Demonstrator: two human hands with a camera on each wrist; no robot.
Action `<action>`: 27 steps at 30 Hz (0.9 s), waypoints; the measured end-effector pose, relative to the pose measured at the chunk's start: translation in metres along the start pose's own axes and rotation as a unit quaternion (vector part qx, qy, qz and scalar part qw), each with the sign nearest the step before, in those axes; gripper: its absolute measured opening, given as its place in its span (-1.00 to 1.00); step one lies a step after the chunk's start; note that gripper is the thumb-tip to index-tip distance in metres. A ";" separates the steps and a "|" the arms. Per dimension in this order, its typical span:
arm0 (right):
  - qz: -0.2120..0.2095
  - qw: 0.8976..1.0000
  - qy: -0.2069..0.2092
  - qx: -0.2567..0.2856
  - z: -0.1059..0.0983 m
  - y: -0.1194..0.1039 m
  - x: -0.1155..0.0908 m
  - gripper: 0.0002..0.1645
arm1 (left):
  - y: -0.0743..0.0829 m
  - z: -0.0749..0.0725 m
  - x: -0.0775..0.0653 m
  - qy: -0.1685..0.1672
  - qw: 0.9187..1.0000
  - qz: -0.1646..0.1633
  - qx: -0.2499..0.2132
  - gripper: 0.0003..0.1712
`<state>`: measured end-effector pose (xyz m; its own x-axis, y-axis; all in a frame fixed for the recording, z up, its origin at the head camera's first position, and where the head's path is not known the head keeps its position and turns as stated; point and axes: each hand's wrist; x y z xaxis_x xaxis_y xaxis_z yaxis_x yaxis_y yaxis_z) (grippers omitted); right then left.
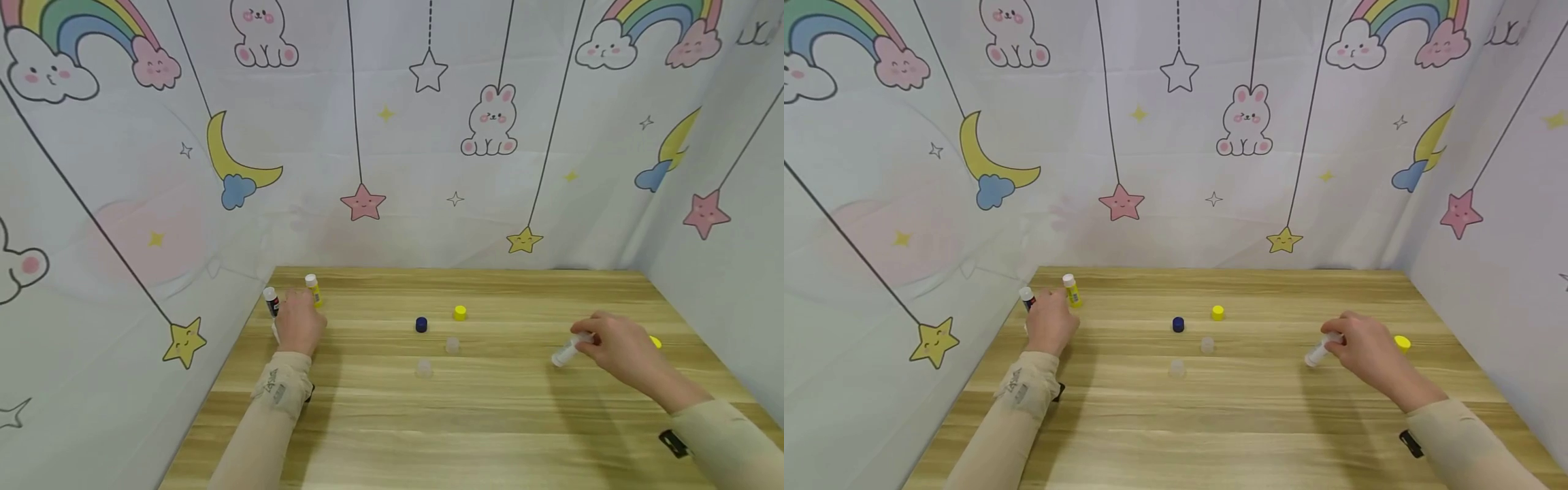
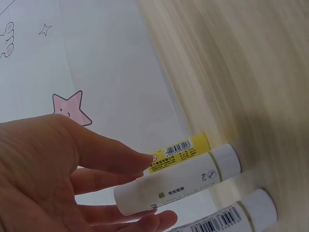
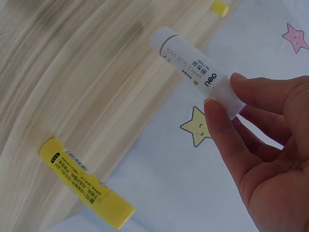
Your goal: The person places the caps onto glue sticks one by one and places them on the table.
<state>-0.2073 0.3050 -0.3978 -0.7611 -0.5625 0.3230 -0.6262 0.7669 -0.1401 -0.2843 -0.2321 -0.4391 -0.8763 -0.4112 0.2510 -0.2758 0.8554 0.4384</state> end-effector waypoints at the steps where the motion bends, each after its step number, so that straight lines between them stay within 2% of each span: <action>1: 0.001 1.000 -0.001 -0.001 0.000 0.001 -0.001 -0.75 | 0.000 -0.001 0.001 -0.005 1.000 0.000 0.004 -0.70; 6: 0.007 1.000 -0.012 0.000 -0.001 0.005 -0.005 -0.76 | 0.000 -0.003 0.003 -0.022 0.999 0.003 0.026 -0.73; 15: 0.019 0.999 -0.023 0.015 -0.003 0.007 -0.010 -0.75 | -0.002 -0.007 0.006 -0.024 0.999 0.018 0.046 -0.84; 21: 0.011 1.000 -0.021 0.006 -0.006 0.012 -0.013 -0.76 | 0.001 -0.007 0.003 -0.020 0.999 0.018 0.035 -0.81; 27: 0.025 0.999 -0.037 0.012 -0.011 0.017 -0.015 -0.75 | 0.002 -0.008 0.000 -0.006 0.999 0.040 -0.001 -0.83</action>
<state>-0.2051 0.3297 -0.3950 -0.8016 -0.5452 0.2455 -0.5901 0.7875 -0.1778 -0.2817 -0.2329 -0.4316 -0.9001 -0.3378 0.2752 -0.2042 0.8849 0.4186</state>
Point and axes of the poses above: each hand's wrist, its own x-axis towards the middle knuckle, its own z-axis out of the palm, y = z × x, and after that the axes turned 15 degrees about -z, right-handed
